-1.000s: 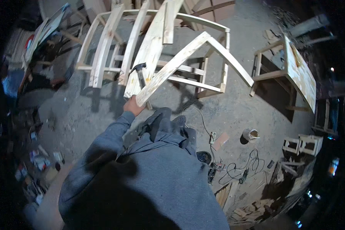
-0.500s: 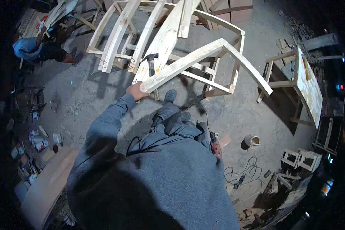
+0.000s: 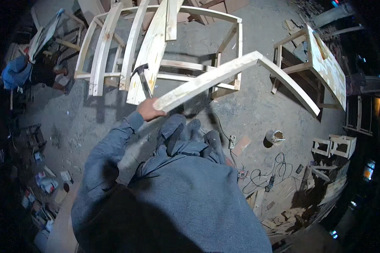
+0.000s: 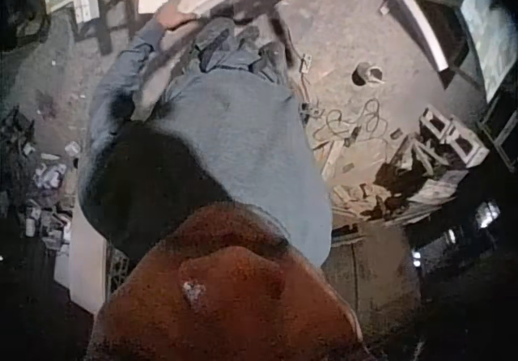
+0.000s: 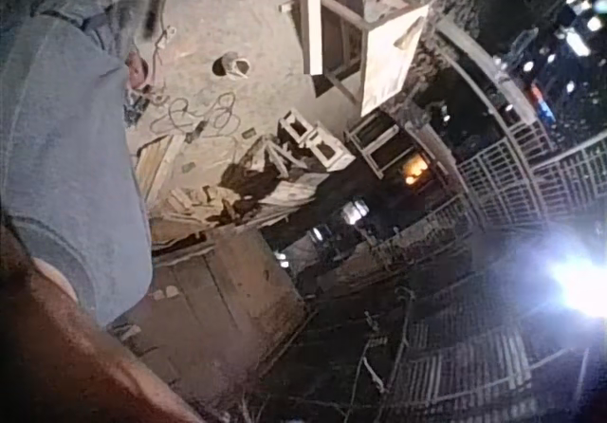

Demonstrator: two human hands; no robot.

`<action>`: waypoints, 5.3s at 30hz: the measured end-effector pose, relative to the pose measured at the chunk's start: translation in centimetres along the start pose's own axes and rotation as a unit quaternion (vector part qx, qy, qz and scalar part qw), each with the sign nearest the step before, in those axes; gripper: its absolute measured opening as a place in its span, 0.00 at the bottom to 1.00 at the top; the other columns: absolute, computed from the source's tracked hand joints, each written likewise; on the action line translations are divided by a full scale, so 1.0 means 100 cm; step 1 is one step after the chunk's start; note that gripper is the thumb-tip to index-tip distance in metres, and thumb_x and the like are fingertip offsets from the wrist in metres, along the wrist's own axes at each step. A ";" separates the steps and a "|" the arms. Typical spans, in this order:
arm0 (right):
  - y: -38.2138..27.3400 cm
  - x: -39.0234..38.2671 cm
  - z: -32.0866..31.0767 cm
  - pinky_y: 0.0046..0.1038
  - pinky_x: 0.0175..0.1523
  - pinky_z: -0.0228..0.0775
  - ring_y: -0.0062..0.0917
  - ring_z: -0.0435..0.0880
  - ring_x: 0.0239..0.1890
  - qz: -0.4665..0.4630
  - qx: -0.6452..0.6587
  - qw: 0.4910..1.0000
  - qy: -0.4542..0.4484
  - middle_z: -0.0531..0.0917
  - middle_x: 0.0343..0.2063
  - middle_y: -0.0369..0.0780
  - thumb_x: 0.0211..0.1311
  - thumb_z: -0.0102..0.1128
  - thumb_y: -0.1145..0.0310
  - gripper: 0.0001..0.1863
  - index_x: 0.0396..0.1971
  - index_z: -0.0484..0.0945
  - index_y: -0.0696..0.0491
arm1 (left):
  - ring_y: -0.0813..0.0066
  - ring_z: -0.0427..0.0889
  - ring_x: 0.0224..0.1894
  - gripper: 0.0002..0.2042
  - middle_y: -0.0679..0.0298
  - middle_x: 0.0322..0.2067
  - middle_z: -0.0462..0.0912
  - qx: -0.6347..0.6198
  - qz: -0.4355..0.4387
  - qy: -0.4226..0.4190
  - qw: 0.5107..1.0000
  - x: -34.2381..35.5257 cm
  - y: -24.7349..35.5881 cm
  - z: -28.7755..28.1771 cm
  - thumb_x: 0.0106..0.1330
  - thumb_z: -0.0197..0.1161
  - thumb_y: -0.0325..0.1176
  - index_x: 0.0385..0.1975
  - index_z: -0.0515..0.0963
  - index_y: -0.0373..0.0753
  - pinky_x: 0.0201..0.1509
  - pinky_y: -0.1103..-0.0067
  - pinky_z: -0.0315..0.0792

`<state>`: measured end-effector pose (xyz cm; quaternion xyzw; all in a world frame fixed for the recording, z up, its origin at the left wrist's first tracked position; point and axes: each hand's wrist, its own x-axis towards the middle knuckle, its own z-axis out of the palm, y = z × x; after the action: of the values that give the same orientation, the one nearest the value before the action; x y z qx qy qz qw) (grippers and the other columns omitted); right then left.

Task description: Assembling wooden planks into a frame using a hammer and a drill.

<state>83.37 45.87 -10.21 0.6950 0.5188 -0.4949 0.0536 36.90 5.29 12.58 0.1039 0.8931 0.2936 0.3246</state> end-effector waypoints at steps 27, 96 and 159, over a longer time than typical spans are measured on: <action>-0.233 -0.235 -0.019 0.29 0.50 0.69 0.27 0.77 0.42 -0.308 -0.018 0.939 0.153 0.80 0.41 0.44 0.58 0.68 0.61 0.25 0.50 0.72 0.61 | 0.62 0.82 0.21 0.26 0.53 0.25 0.83 -0.522 -0.167 -0.276 0.790 0.238 0.013 0.221 0.74 0.39 0.54 0.40 0.77 0.36 0.23 0.69 0.77; -0.497 -0.337 0.047 0.46 0.38 0.75 0.54 0.82 0.36 -0.499 -0.492 0.656 -0.279 0.82 0.34 0.56 0.48 0.66 0.49 0.45 0.64 0.59 0.54 | 0.74 0.78 0.29 0.18 0.64 0.32 0.82 -0.694 -0.348 -0.082 0.625 0.130 0.051 0.164 0.69 0.54 0.51 0.43 0.79 0.43 0.24 0.79 0.73; -0.539 -0.344 0.092 0.46 0.37 0.76 0.52 0.83 0.32 -0.447 -0.561 0.633 -0.291 0.82 0.31 0.55 0.47 0.69 0.61 0.43 0.63 0.58 0.53 | 0.58 0.81 0.27 0.26 0.49 0.32 0.81 -0.718 -0.370 -0.116 0.578 0.172 0.029 0.220 0.75 0.35 0.47 0.49 0.72 0.29 0.35 0.65 0.77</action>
<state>36.85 42.04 34.42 0.0336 0.9014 -0.2479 0.3534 37.76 24.18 -8.19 -0.4693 0.3065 0.6790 0.4741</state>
